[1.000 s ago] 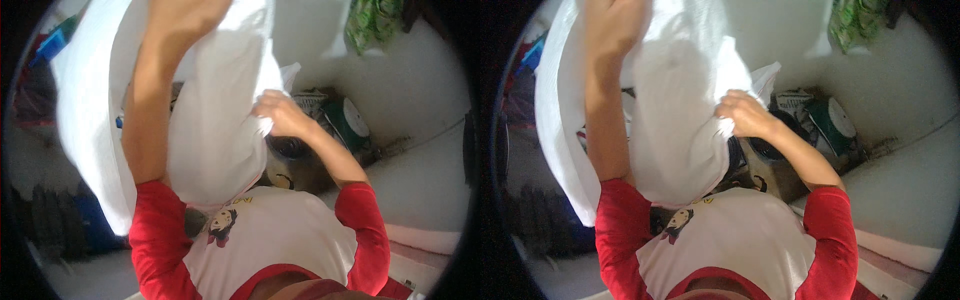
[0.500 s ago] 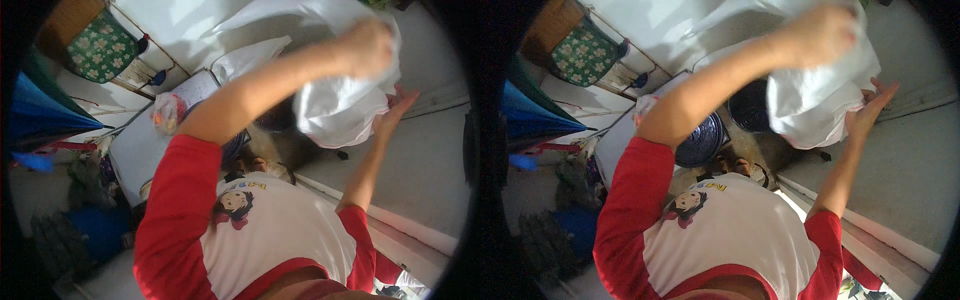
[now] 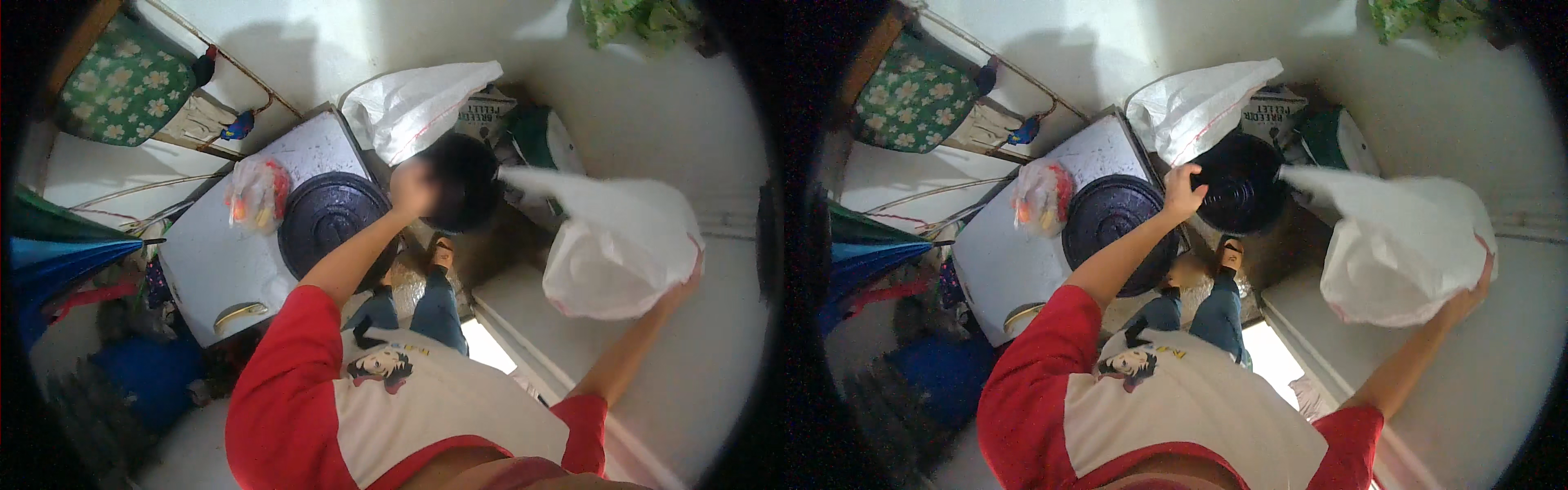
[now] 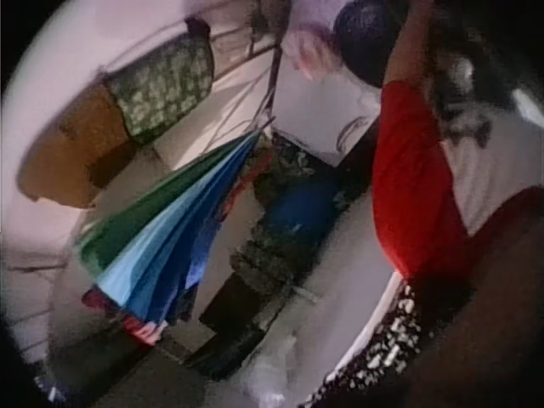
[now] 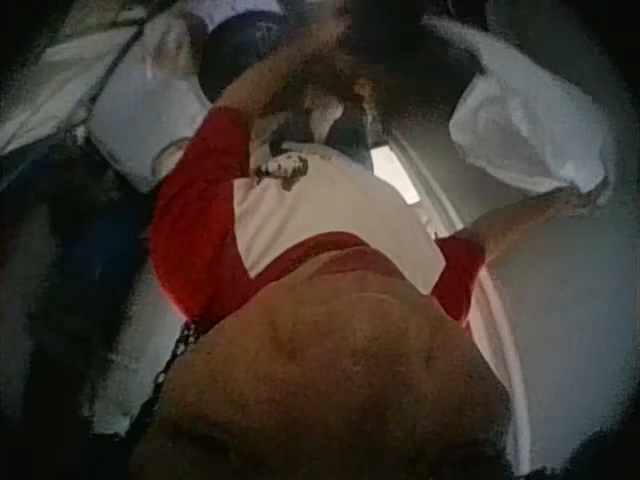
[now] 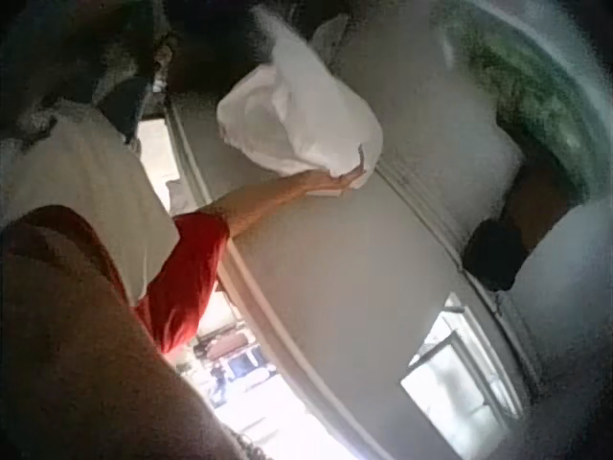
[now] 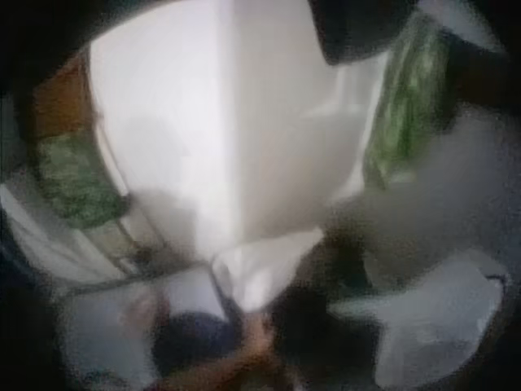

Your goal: The person places items in the sink, replaces a trash bag, and wipes down a kitchen counter.

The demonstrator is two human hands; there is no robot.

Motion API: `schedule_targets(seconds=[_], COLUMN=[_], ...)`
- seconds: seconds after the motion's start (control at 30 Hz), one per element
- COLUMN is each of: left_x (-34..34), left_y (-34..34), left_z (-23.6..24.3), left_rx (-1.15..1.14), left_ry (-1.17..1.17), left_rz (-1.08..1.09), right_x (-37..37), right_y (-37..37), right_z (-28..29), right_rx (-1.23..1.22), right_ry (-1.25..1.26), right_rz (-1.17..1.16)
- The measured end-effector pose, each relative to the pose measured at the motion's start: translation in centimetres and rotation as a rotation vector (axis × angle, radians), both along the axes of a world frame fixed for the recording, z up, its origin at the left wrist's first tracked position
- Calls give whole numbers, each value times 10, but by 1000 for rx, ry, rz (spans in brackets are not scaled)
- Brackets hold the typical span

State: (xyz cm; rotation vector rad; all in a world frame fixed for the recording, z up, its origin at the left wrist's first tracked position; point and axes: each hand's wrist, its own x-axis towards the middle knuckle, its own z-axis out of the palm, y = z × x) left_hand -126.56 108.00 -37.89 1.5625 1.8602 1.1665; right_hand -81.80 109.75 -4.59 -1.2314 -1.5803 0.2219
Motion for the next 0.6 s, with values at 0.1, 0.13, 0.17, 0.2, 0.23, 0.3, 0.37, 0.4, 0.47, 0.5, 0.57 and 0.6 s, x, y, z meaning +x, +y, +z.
schedule_targets(seconds=[0.1, 0.13, 0.17, 0.2, 0.23, 0.3, 0.37, 0.4, 0.47, 0.5, 0.57, 0.6], left_x=[3, 7, 11, 17, 20, 5, -13, -18, -32, -42, -61, -62], left_y=[34, 61, 79, 96, 119, 143, 164, 178, 202, 206, 216, 233], left_z=[-21, -28, -38, -47, -50, -67, -92, -92, -73, -67, -58, -57], left_rx=[-544, -528, -587, -651, -692, -718, -677, -683, -509, -513, -491, -476], left_ry=[329, 314, 339, 359, 382, 389, 444, 442, 414, 418, 457, 450], left_rz=[125, 124, 84, 41, -27, 43, 190, 183, 399, 410, 484, 476], right_x=[13, 12, 16, 20, 23, 27, 24, 26, 27, 26, 18, 11], right_y=[27, 29, 32, 36, 41, 61, 75, 81, 95, 105, 130, 142], right_z=[-42, -45, -54, -64, -76, -106, -126, -135, -151, -157, -171, -174], right_rx=[-61, -67, -80, -99, -120, -187, -252, -279, -321, -344, -383, -392], right_ry=[-14, -20, -11, -6, 1, 46, 72, 76, 82, 91, 94, 79], right_rz=[-32, -51, -56, -59, -70, -18, 33, 39, 55, 83, 149, 169])
